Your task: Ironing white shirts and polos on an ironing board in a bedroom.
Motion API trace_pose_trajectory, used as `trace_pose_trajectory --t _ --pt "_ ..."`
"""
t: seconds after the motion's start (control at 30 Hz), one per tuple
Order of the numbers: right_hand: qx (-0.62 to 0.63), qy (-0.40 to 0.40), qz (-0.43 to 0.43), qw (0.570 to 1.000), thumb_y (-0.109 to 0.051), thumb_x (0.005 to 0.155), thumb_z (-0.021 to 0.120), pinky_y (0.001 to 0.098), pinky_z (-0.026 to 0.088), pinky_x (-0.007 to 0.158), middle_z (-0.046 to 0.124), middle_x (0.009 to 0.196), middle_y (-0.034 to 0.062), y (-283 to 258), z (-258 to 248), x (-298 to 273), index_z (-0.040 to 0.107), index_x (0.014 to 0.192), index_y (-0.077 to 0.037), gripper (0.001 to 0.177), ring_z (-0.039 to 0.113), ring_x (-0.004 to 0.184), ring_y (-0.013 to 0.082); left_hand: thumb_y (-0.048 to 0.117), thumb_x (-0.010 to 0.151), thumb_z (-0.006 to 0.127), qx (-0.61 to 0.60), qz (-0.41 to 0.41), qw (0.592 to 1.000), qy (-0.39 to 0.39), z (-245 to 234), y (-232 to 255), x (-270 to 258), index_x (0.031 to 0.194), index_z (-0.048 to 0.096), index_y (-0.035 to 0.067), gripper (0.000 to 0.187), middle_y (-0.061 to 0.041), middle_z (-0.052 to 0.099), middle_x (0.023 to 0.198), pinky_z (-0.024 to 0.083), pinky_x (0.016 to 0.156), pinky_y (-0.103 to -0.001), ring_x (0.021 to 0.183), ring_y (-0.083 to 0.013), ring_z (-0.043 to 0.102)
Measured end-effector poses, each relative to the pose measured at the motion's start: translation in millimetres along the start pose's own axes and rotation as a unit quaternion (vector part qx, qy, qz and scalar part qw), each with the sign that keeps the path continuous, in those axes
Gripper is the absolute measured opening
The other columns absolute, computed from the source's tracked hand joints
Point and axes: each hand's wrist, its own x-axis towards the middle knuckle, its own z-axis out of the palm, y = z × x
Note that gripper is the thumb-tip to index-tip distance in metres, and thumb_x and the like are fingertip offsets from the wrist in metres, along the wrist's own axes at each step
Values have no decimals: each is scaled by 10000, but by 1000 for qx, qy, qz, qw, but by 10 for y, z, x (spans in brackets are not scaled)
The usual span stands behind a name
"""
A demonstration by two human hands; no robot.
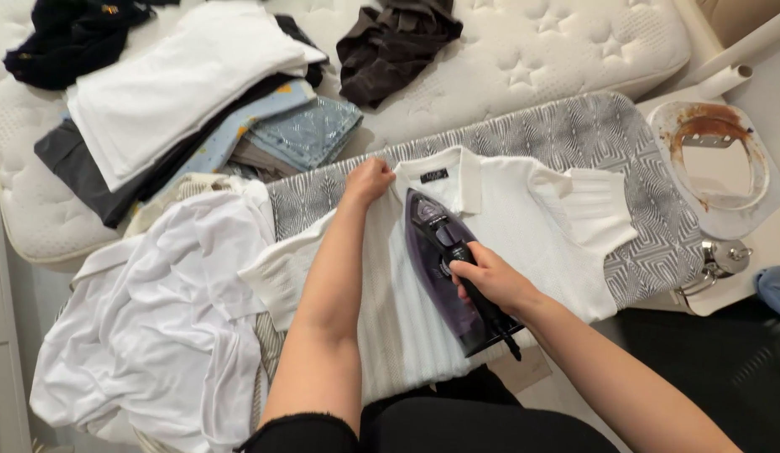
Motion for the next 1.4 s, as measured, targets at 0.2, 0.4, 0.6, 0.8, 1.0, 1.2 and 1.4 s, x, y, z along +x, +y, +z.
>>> trace_pose_trajectory --t 0.2,0.4,0.6,0.8,1.0,1.2,1.4 --pt "-17 -15 32 999 -188 925 635 304 532 555 606 758 51 164 -214 -310 542 993 -26 199 600 608 132 320 861 691 35 7 998 58 101 -4 -14 929 764 132 213 -110 756 1018 528 894 -449 988 -308 705" --pt "-25 14 64 998 -172 838 729 302 488 507 611 704 88 374 -1008 -1005 611 1151 -30 363 587 565 149 303 889 684 35 102 973 204 186 672 -581 1020 712 131 218 -145 734 974 544 799 -491 909 -359 708" --pt "-127 150 -92 976 -53 771 749 314 538 810 734 960 62 364 -2373 -1201 653 1194 -17 435 679 865 154 467 853 767 27 28 996 80 494 1447 -993 977 674 90 407 -163 693 919 536 750 -508 875 -386 700" --pt "-119 241 -306 913 24 846 718 281 516 904 683 1102 32 -129 -3277 -677 654 1193 0 353 630 986 121 292 810 759 22 9 985 170 1065 1273 -902 971 676 52 301 -149 683 1005 549 761 -477 907 -357 701" --pt "96 234 -498 830 52 951 763 281 552 832 669 999 65 -146 -3884 530 633 1165 -1 256 656 848 151 277 811 729 -211 -103 949 213 1102 1229 -947 935 734 49 259 -112 752 877 569 766 -408 814 -285 737" --pt "243 227 -527 782 58 889 687 314 560 782 660 1013 87 26 -3784 990 599 1191 -29 326 654 848 196 341 843 744 -153 -178 947 219 1038 1630 -1063 960 754 58 306 -111 757 863 555 756 -409 804 -274 724" --pt "233 177 -529 797 70 911 608 325 530 976 632 1066 89 688 -3932 975 600 1225 -20 326 639 993 204 268 885 697 54 -119 944 304 1079 1664 -1152 931 760 98 187 -105 731 890 549 750 -416 849 -303 716"
